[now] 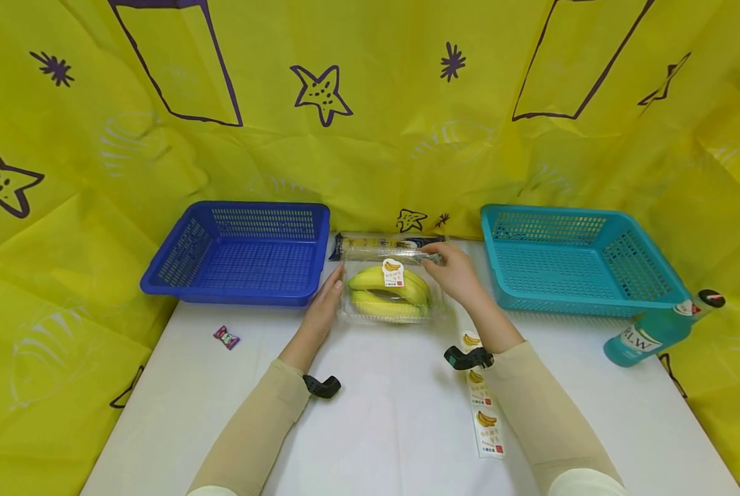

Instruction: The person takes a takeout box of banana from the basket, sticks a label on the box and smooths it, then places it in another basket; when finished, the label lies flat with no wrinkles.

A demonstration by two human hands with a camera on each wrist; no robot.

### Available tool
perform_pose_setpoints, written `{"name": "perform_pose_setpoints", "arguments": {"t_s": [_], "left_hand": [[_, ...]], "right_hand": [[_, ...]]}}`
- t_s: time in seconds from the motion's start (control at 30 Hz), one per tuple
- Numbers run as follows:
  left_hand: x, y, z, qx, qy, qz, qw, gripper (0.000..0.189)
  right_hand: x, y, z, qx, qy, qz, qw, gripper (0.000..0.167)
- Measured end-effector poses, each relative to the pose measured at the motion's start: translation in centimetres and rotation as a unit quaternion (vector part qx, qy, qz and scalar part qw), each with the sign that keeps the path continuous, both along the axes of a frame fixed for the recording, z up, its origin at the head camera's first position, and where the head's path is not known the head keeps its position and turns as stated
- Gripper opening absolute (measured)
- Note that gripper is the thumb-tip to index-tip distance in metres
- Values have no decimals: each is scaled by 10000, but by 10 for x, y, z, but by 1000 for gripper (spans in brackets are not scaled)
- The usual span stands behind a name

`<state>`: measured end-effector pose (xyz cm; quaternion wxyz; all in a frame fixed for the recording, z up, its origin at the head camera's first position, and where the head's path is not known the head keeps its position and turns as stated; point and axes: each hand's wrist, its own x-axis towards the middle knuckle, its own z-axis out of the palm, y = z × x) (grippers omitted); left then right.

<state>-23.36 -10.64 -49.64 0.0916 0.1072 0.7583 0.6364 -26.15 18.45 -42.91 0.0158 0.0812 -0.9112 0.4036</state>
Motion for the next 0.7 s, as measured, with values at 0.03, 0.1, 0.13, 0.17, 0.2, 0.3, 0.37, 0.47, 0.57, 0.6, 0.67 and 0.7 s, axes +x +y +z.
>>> {"name": "perform_pose_setpoints", "arguments": {"t_s": [0.03, 0.1, 0.13, 0.17, 0.2, 0.3, 0.37, 0.47, 0.57, 0.6, 0.67, 0.7], "left_hand": [[0, 0, 0, -3, -19, 4, 10000, 55], [-1, 0, -1, -40, -49, 14, 10000, 55], [-1, 0, -1, -80, -58, 22, 9999, 55], [-1, 0, -2, -82, -59, 34, 9999, 55], [-2, 0, -2, -101, -54, 46, 9999, 55], [-2, 0, -2, -170, -27, 61, 9998, 55], [-2, 0, -2, -201, -17, 54, 9998, 55], [-1, 0, -1, -161, -55, 12, 9999, 55], [-1, 0, -1, -51, -101, -21, 9999, 55], [-1, 0, -1, -3, -112, -30, 9999, 55], [0, 1, -1, 35, -119, -33, 9999, 55], [0, 1, 0, 37, -114, -35, 9999, 55]], "right_hand": [[1, 4, -1, -67, 27, -32, 10000, 36], [3, 10, -4, -202, 41, -83, 9998, 37], [4, 13, -6, -237, 36, -127, 9996, 37], [6, 16, -6, -284, 29, -159, 9995, 37], [7, 18, -7, -325, 22, -184, 9993, 38], [11, 25, -10, -409, -45, -265, 9988, 40], [14, 28, -13, -499, -114, -297, 9982, 41], [17, 34, -19, -603, -138, -333, 9975, 42], [18, 38, -26, -768, -117, -322, 9965, 43], [18, 39, -29, -818, -130, -316, 9961, 43], [19, 40, -34, -918, -198, -336, 9950, 44], [19, 40, -36, -973, -243, -345, 9944, 44]]}}
